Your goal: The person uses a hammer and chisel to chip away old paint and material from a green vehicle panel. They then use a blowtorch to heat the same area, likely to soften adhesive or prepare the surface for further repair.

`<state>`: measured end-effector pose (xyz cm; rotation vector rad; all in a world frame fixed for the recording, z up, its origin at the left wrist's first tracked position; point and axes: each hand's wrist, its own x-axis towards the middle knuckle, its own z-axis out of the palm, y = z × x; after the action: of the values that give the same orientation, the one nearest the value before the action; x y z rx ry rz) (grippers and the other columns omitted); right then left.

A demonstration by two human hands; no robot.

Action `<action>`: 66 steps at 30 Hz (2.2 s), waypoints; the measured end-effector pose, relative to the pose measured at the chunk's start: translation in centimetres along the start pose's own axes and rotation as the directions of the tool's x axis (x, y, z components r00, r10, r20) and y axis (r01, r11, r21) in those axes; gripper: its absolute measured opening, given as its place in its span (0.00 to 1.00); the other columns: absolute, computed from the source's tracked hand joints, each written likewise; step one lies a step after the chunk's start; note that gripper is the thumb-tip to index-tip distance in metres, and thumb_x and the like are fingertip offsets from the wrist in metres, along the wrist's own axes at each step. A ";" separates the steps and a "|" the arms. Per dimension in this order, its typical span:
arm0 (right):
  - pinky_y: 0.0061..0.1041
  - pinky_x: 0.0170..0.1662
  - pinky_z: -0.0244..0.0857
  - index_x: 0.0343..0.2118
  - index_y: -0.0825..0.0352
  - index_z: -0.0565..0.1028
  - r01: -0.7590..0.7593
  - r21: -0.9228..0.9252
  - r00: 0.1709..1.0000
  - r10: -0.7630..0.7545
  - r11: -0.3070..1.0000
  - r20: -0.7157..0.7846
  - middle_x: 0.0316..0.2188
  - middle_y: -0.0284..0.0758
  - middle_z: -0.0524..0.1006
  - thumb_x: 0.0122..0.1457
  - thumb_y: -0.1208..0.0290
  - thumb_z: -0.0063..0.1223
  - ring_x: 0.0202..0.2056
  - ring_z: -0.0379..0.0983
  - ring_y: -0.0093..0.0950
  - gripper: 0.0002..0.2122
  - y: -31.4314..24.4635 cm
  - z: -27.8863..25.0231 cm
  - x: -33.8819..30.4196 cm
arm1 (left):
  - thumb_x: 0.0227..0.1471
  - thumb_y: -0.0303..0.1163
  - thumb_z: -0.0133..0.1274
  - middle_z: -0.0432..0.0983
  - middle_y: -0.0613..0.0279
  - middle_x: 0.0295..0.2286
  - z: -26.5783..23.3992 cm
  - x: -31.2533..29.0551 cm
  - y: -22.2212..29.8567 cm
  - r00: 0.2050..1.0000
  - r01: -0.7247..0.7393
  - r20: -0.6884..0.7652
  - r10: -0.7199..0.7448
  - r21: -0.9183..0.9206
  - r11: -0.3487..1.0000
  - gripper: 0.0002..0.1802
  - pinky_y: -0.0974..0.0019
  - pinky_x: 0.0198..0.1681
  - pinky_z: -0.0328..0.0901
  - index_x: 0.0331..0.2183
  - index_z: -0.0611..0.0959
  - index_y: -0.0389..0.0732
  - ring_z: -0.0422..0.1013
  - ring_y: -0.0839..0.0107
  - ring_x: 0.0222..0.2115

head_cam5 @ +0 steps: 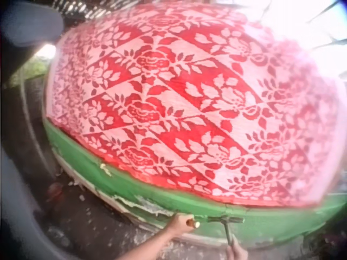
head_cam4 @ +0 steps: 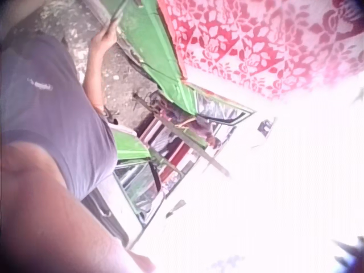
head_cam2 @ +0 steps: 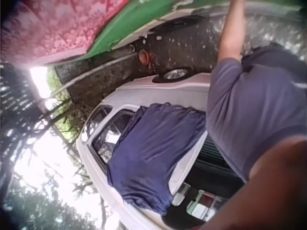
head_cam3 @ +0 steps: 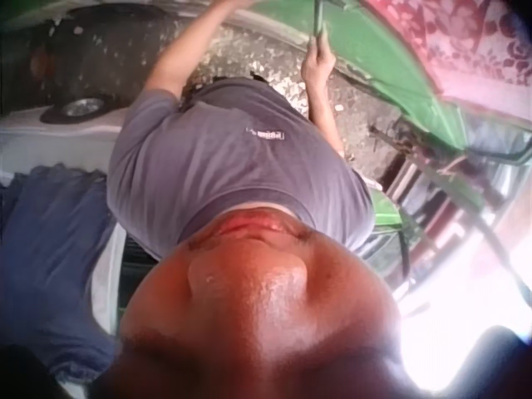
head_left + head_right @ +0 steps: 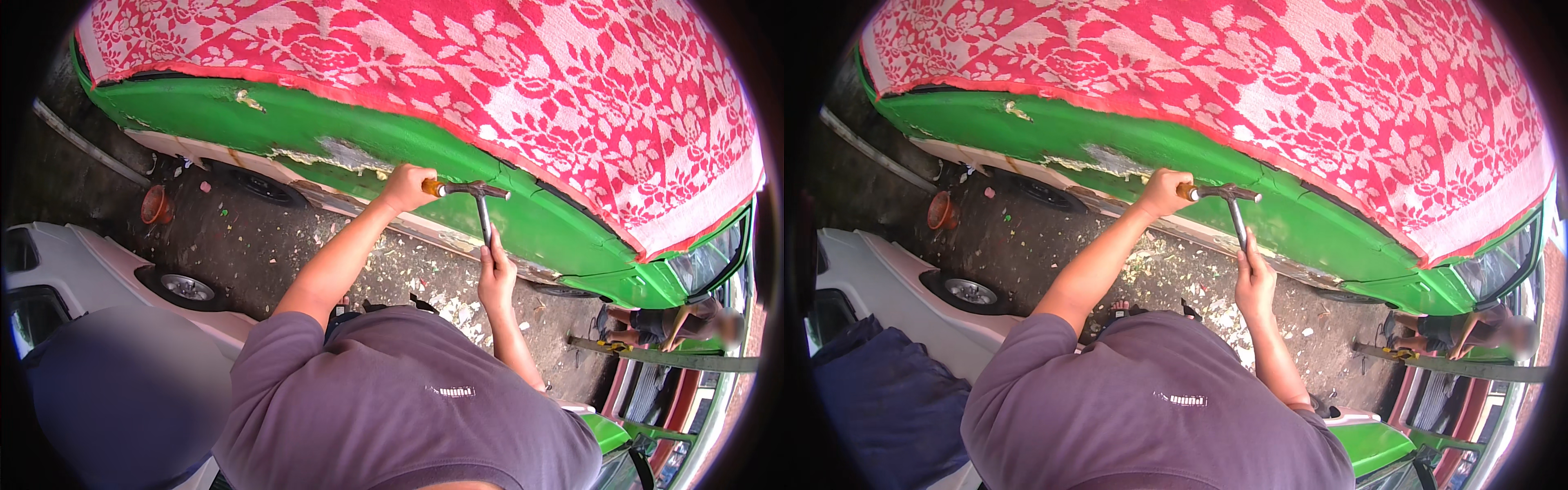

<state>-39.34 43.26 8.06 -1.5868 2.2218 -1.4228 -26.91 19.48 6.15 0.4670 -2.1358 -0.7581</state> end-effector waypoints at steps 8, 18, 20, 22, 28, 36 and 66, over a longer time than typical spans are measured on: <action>0.13 0.28 0.53 0.60 0.66 0.65 -0.259 0.292 0.966 0.255 0.921 0.052 0.28 0.24 0.69 0.63 0.75 0.48 0.24 0.57 0.12 0.21 0.4 -1.5 -0.5 | 0.37 0.32 0.64 0.69 0.55 0.15 0.8 -1.2 -0.6 0.997 -0.074 0.040 0.072 0.038 0.997 0.13 0.61 0.20 0.61 0.19 0.75 0.39 0.69 0.60 0.17; 0.12 0.24 0.46 0.61 0.64 0.64 -0.337 0.621 0.936 0.320 0.707 0.143 0.22 0.20 0.61 0.64 0.72 0.46 0.22 0.51 0.10 0.22 0.4 -3.5 -1.1 | 0.39 0.29 0.63 0.69 0.55 0.15 1.0 -2.1 -0.5 0.989 -0.144 -0.041 0.145 0.024 0.989 0.13 0.60 0.21 0.61 0.18 0.73 0.39 0.68 0.58 0.17; 0.15 0.30 0.59 0.59 0.66 0.66 -0.265 0.425 0.963 0.259 0.865 0.073 0.21 0.24 0.65 0.64 0.72 0.46 0.23 0.60 0.15 0.20 1.9 -2.9 -1.9 | 0.39 0.28 0.63 0.69 0.55 0.15 0.9 -1.7 0.0 0.993 -0.095 -0.064 0.096 0.007 0.995 0.13 0.60 0.21 0.62 0.18 0.73 0.39 0.69 0.59 0.17; 0.17 0.34 0.63 0.58 0.66 0.67 -0.136 0.081 0.966 0.114 0.987 0.233 0.24 0.26 0.70 0.64 0.72 0.47 0.24 0.64 0.18 0.19 0.8 -2.7 -1.1 | 0.39 0.27 0.63 0.70 0.54 0.16 1.2 -1.7 0.2 0.992 -0.096 -0.077 0.097 0.025 0.995 0.13 0.61 0.21 0.62 0.18 0.73 0.39 0.69 0.58 0.17; 0.13 0.29 0.58 0.60 0.65 0.65 -0.374 0.475 0.928 0.322 0.797 0.190 0.27 0.24 0.69 0.64 0.73 0.47 0.24 0.58 0.13 0.21 2.0 -3.8 -0.6 | 0.37 0.28 0.62 0.72 0.56 0.16 2.1 -2.9 0.2 0.998 -0.057 -0.024 0.059 0.079 0.995 0.11 0.61 0.21 0.64 0.18 0.74 0.39 0.70 0.58 0.18; 0.11 0.22 0.48 0.62 0.66 0.62 -0.454 0.548 0.891 0.355 0.702 0.284 0.21 0.20 0.61 0.65 0.72 0.45 0.20 0.53 0.10 0.22 3.6 -4.5 0.0 | 0.33 0.27 0.61 0.71 0.57 0.15 0.5 -5.3 1.3 0.990 -0.133 0.071 0.126 0.115 0.984 0.11 0.61 0.21 0.63 0.16 0.72 0.41 0.71 0.58 0.18; 0.12 0.24 0.51 0.59 0.63 0.67 -0.475 0.496 0.880 0.407 0.727 0.246 0.23 0.20 0.66 0.62 0.69 0.52 0.21 0.56 0.10 0.22 -3.9 -0.4 2.0 | 0.31 0.27 0.62 0.71 0.60 0.15 -4.5 -8.3 -4.6 0.950 -0.208 0.207 0.233 -0.138 0.968 0.13 0.60 0.22 0.64 0.15 0.71 0.42 0.70 0.59 0.18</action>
<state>-37.67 41.81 11.81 -0.8507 1.7241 -1.5550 -18.00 19.06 0.63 0.0808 -2.2866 -0.8302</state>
